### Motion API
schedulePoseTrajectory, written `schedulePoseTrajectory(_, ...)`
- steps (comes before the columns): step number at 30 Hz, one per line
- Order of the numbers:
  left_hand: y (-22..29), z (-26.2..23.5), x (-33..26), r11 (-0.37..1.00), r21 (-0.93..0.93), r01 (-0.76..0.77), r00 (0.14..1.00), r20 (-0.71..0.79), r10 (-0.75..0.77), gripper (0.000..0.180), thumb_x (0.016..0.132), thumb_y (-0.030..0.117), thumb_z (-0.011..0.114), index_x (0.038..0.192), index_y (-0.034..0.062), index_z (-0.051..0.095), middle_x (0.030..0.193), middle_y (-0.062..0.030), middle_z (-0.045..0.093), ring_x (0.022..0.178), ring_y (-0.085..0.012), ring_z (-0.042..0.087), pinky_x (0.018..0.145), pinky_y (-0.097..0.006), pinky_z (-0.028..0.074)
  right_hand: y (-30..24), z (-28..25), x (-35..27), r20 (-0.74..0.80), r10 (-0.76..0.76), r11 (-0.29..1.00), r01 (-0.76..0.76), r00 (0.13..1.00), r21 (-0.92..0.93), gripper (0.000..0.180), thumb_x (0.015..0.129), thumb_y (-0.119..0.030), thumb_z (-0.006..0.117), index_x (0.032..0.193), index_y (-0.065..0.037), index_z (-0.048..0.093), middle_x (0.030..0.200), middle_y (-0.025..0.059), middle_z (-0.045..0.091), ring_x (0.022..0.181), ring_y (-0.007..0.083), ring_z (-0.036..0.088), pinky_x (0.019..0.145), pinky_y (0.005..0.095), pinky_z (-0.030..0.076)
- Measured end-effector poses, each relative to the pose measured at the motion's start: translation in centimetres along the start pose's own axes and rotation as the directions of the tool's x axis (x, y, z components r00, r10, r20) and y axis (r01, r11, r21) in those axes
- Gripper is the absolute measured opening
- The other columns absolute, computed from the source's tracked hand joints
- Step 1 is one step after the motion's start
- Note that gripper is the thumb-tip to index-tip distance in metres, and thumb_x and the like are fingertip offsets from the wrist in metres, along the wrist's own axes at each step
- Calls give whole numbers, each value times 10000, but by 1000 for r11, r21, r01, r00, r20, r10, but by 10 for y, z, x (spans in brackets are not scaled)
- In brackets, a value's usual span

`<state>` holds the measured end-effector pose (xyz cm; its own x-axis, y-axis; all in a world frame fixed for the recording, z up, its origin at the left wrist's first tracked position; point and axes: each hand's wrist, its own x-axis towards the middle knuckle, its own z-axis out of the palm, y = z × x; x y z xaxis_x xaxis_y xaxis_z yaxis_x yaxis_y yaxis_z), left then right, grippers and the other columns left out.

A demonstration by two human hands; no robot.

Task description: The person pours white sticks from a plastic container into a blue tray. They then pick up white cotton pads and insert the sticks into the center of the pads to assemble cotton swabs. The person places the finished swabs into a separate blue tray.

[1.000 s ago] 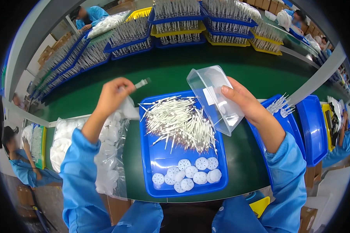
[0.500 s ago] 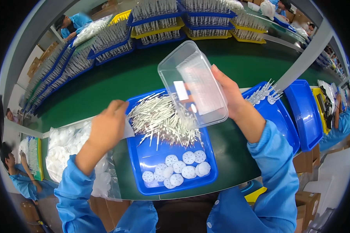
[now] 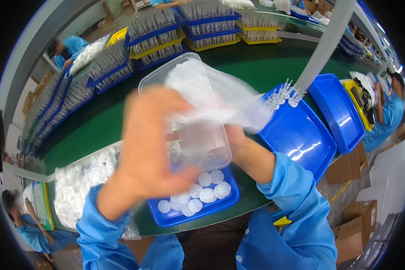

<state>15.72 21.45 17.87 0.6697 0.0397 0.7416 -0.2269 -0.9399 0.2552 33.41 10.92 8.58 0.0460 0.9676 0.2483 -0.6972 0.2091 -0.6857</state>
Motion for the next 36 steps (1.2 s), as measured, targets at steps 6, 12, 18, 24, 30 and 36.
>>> schedulePoseTrajectory(6,62,12,-27,928,320,-190,894,447,29,402,893,299,725,1216,60,730,1363,-164,666,1352,-364,607,1229,-597,389,-3,22,-56,-357,2,964,-97,934,-247,704,1174,-560,324,1660,-55,396,1564,157,575,1380,262,605,1144,391,497)
schedulePoseTrajectory(12,110,11,-25,707,448,-547,642,767,10,283,904,161,653,1142,71,777,1319,-121,721,1269,-329,674,1213,-561,443,-26,32,-142,-365,-348,806,77,864,-586,863,1029,-221,646,1746,-133,173,1663,158,438,1376,289,591,1049,420,534)
schedulePoseTrajectory(18,187,46,-99,601,176,-780,527,704,476,673,907,205,703,1555,114,545,1593,-95,558,1532,-308,466,1299,-580,304,-3,48,-202,-516,-190,915,-40,835,-401,973,951,35,744,1740,-129,198,1563,150,551,1338,243,638,1082,389,551)
schedulePoseTrajectory(24,184,31,-64,705,-151,-693,612,392,687,346,1043,196,536,1320,106,724,1422,-43,689,1324,-192,656,1124,-439,536,-57,31,-340,-522,200,977,-132,829,166,932,923,-158,852,1702,-129,341,1442,140,662,1275,237,680,1048,377,568)
schedulePoseTrajectory(30,161,16,-58,770,-162,-617,436,744,507,320,983,211,590,1195,42,760,1361,-103,723,1305,-259,668,1132,-456,535,-40,-118,-439,-759,297,338,-807,579,-484,868,814,-41,720,1643,-81,467,1391,205,702,1294,297,673,1102,436,529)
schedulePoseTrajectory(36,164,8,-56,842,-102,-530,451,807,381,351,937,222,658,1240,63,736,1347,-107,713,1277,-265,666,1146,-484,505,4,-198,-442,-733,-566,120,-843,376,-525,698,947,-269,733,1572,-40,521,1394,284,674,1251,458,670,1094,481,535)
